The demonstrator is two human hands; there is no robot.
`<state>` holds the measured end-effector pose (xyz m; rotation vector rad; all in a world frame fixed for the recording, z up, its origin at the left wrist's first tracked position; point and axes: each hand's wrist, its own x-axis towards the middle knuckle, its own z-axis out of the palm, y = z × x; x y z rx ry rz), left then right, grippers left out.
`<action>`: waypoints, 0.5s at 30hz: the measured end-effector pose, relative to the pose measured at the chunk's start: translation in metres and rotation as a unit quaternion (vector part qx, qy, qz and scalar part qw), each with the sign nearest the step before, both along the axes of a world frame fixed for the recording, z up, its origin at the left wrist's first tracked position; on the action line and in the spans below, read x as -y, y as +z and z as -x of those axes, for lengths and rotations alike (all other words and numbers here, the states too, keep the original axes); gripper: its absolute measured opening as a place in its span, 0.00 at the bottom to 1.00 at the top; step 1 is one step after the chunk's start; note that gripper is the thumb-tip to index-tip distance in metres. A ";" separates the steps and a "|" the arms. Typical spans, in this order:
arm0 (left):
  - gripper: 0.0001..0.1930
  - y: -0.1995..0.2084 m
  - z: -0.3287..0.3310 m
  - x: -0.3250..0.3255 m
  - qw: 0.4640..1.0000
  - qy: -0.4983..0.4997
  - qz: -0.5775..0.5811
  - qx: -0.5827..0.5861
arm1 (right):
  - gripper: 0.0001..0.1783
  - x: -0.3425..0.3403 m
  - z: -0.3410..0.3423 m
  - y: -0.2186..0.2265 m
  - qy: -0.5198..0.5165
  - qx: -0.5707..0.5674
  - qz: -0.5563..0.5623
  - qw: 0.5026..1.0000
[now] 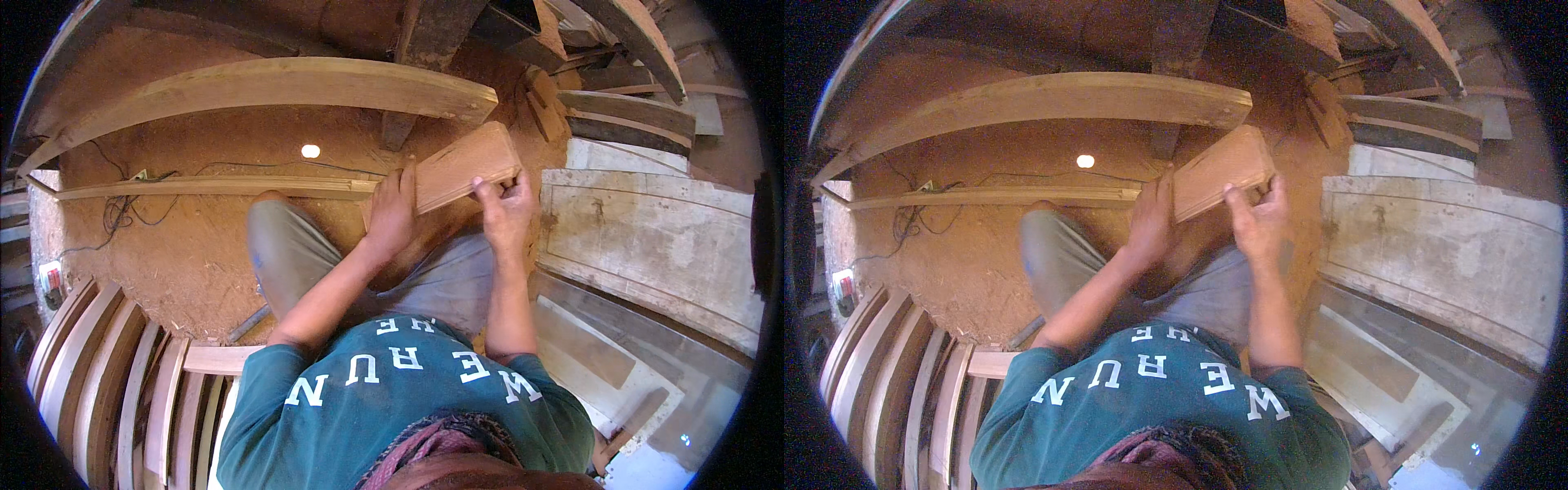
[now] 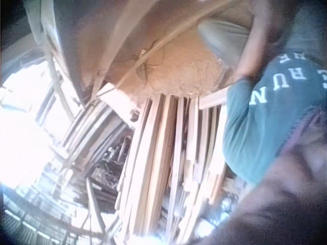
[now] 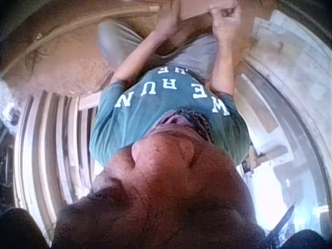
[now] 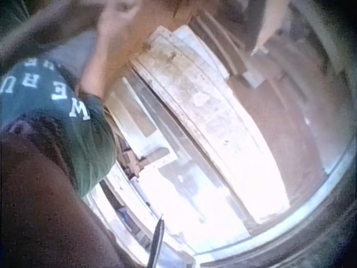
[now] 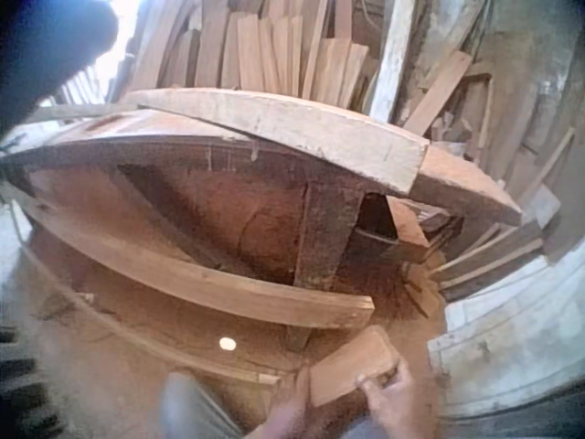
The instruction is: The person sits on the floor in a workshop, handling a power drill and a piece of wood. They adjust the drill bit and then pick up a long wooden plank, positioning it against a wooden frame structure.
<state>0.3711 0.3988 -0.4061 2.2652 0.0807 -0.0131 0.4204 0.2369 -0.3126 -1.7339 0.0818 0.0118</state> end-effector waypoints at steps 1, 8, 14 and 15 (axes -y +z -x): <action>0.53 -0.007 -0.002 -0.001 1.000 -0.009 0.011 -0.006 | 0.31 -0.008 0.003 0.005 0.004 0.005 0.029 1.000; 0.46 -0.030 -0.003 -0.038 0.947 -0.119 0.285 -0.086 | 0.40 0.004 -0.013 0.004 0.152 -0.033 -0.071 0.985; 0.42 -0.018 -0.002 -0.071 0.760 -0.263 0.468 -0.366 | 0.42 0.000 -0.016 -0.013 0.156 -0.127 -0.066 0.977; 0.42 -0.017 -0.001 -0.072 0.748 -0.263 0.468 -0.389 | 0.42 0.003 -0.016 -0.018 0.155 -0.136 -0.063 0.977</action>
